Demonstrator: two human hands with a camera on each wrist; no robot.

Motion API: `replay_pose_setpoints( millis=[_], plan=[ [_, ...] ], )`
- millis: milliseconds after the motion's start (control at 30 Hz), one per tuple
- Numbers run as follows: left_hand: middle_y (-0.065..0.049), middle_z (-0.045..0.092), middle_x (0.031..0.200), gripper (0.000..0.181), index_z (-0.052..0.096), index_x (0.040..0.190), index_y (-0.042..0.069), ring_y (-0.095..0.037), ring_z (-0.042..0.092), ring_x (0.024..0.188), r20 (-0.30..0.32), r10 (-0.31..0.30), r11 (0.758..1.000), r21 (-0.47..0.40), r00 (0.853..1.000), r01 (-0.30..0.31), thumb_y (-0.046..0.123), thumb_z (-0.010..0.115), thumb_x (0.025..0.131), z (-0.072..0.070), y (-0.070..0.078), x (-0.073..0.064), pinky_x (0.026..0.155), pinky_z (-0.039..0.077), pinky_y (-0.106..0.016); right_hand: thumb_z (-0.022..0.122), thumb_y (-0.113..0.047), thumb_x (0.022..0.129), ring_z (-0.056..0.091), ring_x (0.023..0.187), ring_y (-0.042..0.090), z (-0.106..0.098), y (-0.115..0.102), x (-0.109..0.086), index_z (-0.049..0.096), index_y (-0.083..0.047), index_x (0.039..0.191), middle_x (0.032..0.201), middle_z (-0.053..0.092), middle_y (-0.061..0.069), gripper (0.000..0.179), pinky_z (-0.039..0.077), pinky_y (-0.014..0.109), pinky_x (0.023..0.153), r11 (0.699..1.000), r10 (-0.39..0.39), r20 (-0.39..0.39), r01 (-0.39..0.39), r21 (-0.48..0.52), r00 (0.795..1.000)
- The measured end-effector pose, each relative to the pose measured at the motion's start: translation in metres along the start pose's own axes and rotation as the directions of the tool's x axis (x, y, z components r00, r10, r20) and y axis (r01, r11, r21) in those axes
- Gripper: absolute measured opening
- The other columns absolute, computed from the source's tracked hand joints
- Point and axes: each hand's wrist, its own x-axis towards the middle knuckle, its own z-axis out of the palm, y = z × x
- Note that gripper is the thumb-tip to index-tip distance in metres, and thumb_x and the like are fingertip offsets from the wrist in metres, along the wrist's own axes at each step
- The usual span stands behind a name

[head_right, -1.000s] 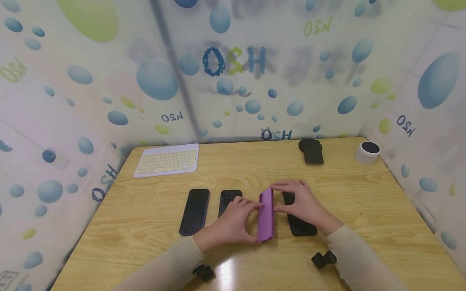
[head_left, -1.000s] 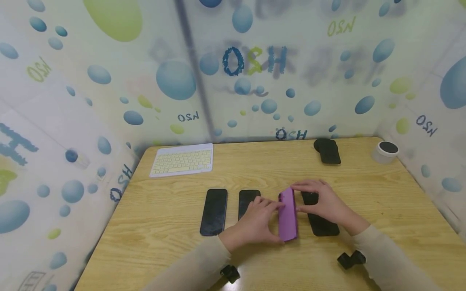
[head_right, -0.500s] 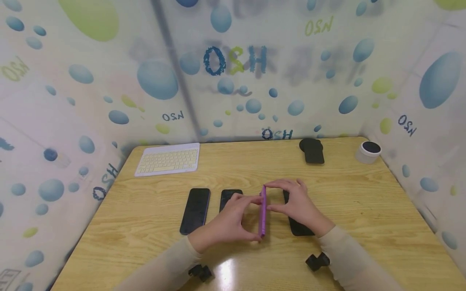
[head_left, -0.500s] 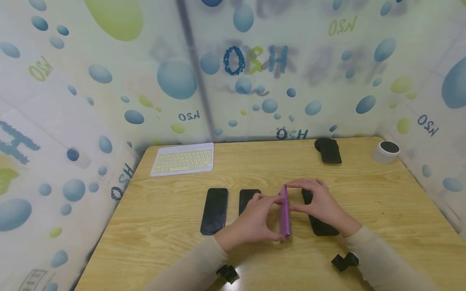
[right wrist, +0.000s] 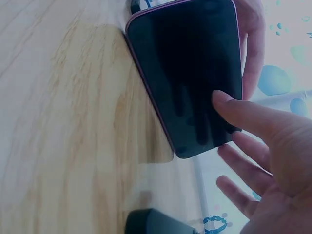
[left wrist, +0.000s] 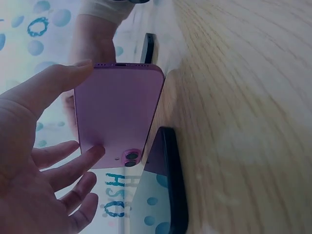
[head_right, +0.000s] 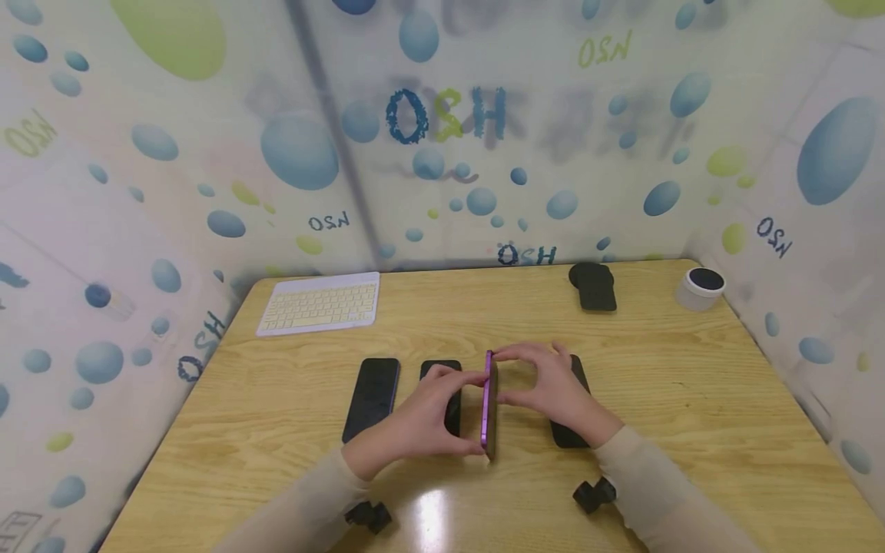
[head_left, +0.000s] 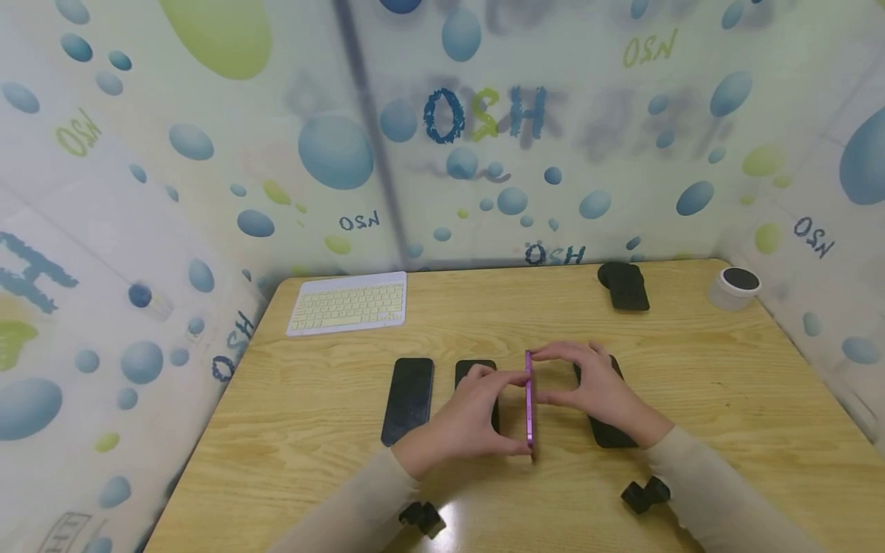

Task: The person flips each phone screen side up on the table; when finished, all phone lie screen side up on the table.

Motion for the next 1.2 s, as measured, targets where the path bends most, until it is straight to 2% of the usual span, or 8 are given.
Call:
replay_pose_setpoints(
  millis=[167,300,533,733,933,1200],
  plan=[
    [0.013,0.056,0.149,0.095,0.049,0.153,0.02,-0.018,0.043,0.126,-0.011,0.001,1.0,0.0,1.0,-0.001,0.047,0.093,0.073,-0.003,-0.005,-0.004,0.105,0.045,-0.037,0.094,-0.016,0.074,0.059,0.13,0.036,0.004,0.006,0.001,0.072,-0.019,0.128,0.132,0.071,0.002,0.059,0.004,0.08,0.11,0.998,0.05,0.089,-0.048,-0.033,0.995],
    [0.011,0.057,0.149,0.095,0.05,0.153,0.018,-0.018,0.043,0.128,-0.002,-0.023,1.0,-0.002,1.0,0.023,0.043,0.094,0.072,-0.005,-0.007,-0.006,0.107,0.044,-0.037,0.093,-0.017,0.074,0.054,0.134,0.04,0.006,0.01,0.0,0.071,-0.016,0.131,0.135,0.07,0.006,0.061,0.001,0.081,0.11,0.994,0.089,0.145,-0.079,-0.075,0.985],
    [0.005,0.059,0.147,0.095,0.051,0.152,0.015,-0.019,0.044,0.128,0.006,-0.065,0.998,0.014,0.998,0.065,0.04,0.095,0.072,-0.006,-0.011,-0.008,0.108,0.045,-0.039,0.093,-0.02,0.075,0.05,0.136,0.041,0.007,0.014,-0.002,0.069,-0.019,0.134,0.137,0.068,0.006,0.063,-0.001,0.08,0.11,0.991,0.101,0.164,-0.084,-0.106,0.981],
    [0.002,0.062,0.144,0.096,0.051,0.151,0.012,-0.019,0.045,0.126,0.01,-0.093,0.99,0.106,0.996,0.092,0.042,0.094,0.071,0.002,-0.014,-0.006,0.107,0.044,-0.037,0.094,-0.02,0.072,0.053,0.134,0.039,0.005,0.018,-0.005,0.07,-0.018,0.133,0.138,0.067,0.007,0.065,0.001,0.08,0.111,0.989,0.083,0.144,-0.064,-0.133,0.986],
    [0.001,0.065,0.14,0.096,0.055,0.147,0.011,-0.021,0.047,0.124,0.0,-0.099,0.971,0.22,0.995,0.097,0.047,0.095,0.067,0.009,-0.013,0.001,0.107,0.042,-0.037,0.094,-0.023,0.072,0.052,0.134,0.039,-0.002,0.023,-0.007,0.07,-0.016,0.134,0.139,0.065,0.009,0.067,0.002,0.08,0.111,0.988,0.067,0.151,-0.044,-0.149,0.986],
    [0.001,0.066,0.138,0.097,0.056,0.144,0.012,-0.019,0.047,0.119,0.005,-0.117,0.947,0.301,0.993,0.11,0.052,0.095,0.065,0.02,-0.009,0.01,0.1,0.044,-0.036,0.094,-0.027,0.073,0.052,0.133,0.042,-0.013,0.028,-0.008,0.07,-0.015,0.134,0.14,0.064,0.011,0.067,0.005,0.081,0.109,0.981,0.075,0.183,-0.04,-0.187,0.98]
  ],
)
